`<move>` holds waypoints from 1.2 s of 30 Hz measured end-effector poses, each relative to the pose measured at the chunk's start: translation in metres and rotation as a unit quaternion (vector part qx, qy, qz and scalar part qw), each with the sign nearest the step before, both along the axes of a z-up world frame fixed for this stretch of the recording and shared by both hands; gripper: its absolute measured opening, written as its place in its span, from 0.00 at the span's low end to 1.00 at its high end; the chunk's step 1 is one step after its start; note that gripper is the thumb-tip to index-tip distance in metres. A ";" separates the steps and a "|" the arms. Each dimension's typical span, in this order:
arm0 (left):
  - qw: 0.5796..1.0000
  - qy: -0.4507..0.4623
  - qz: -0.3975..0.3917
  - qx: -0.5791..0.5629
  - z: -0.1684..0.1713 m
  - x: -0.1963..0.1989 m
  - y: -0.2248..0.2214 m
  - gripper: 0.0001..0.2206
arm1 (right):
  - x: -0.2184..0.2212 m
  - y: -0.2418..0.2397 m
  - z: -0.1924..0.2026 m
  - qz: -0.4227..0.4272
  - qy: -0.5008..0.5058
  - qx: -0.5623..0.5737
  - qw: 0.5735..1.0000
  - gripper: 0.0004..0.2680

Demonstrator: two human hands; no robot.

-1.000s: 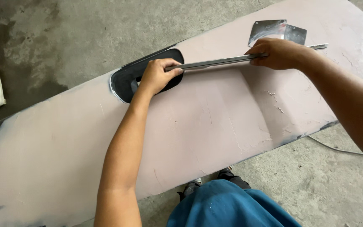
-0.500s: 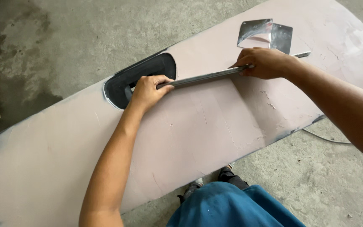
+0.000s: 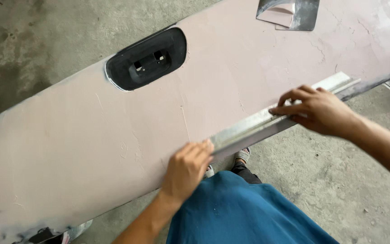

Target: The person mixes body filler on a metal mixing board and applies it to a car door panel using a spreader. They then use a straight metal bar to level the filler across the surface.

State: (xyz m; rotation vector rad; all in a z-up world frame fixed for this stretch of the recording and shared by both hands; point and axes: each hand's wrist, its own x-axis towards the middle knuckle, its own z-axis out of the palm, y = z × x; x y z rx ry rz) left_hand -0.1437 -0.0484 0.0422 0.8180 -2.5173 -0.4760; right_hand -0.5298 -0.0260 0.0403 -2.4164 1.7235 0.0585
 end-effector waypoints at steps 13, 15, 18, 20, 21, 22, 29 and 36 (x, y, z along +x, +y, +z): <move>0.999 0.043 -0.006 0.021 0.019 0.018 0.051 0.10 | 0.016 0.085 0.009 -0.033 -0.017 0.089 0.995 0.19; 0.998 0.057 0.010 0.022 0.033 0.018 0.003 0.10 | 0.004 0.069 0.023 -0.056 -0.028 0.094 0.994 0.19; 0.997 0.074 0.004 0.025 0.047 0.000 -0.087 0.09 | -0.011 0.006 0.032 -0.072 0.008 0.081 0.994 0.22; 0.994 0.091 0.026 0.048 0.047 -0.014 -0.140 0.10 | -0.018 -0.051 0.037 -0.029 -0.043 -0.009 0.999 0.16; 0.991 0.092 0.045 0.086 0.047 -0.021 -0.164 0.10 | -0.020 -0.077 0.039 -0.002 -0.087 -0.055 0.995 0.12; 0.990 0.073 0.069 0.101 0.046 -0.027 -0.187 0.09 | -0.022 -0.104 0.041 0.002 -0.101 -0.043 0.994 0.15; 0.969 0.075 0.109 0.207 0.020 -0.041 -0.281 0.08 | -0.015 -0.198 0.031 -0.049 -0.058 -0.037 0.996 0.14; 0.957 0.035 0.120 0.261 0.009 -0.047 -0.320 0.09 | -0.019 -0.223 0.016 -0.068 -0.073 -0.023 0.995 0.14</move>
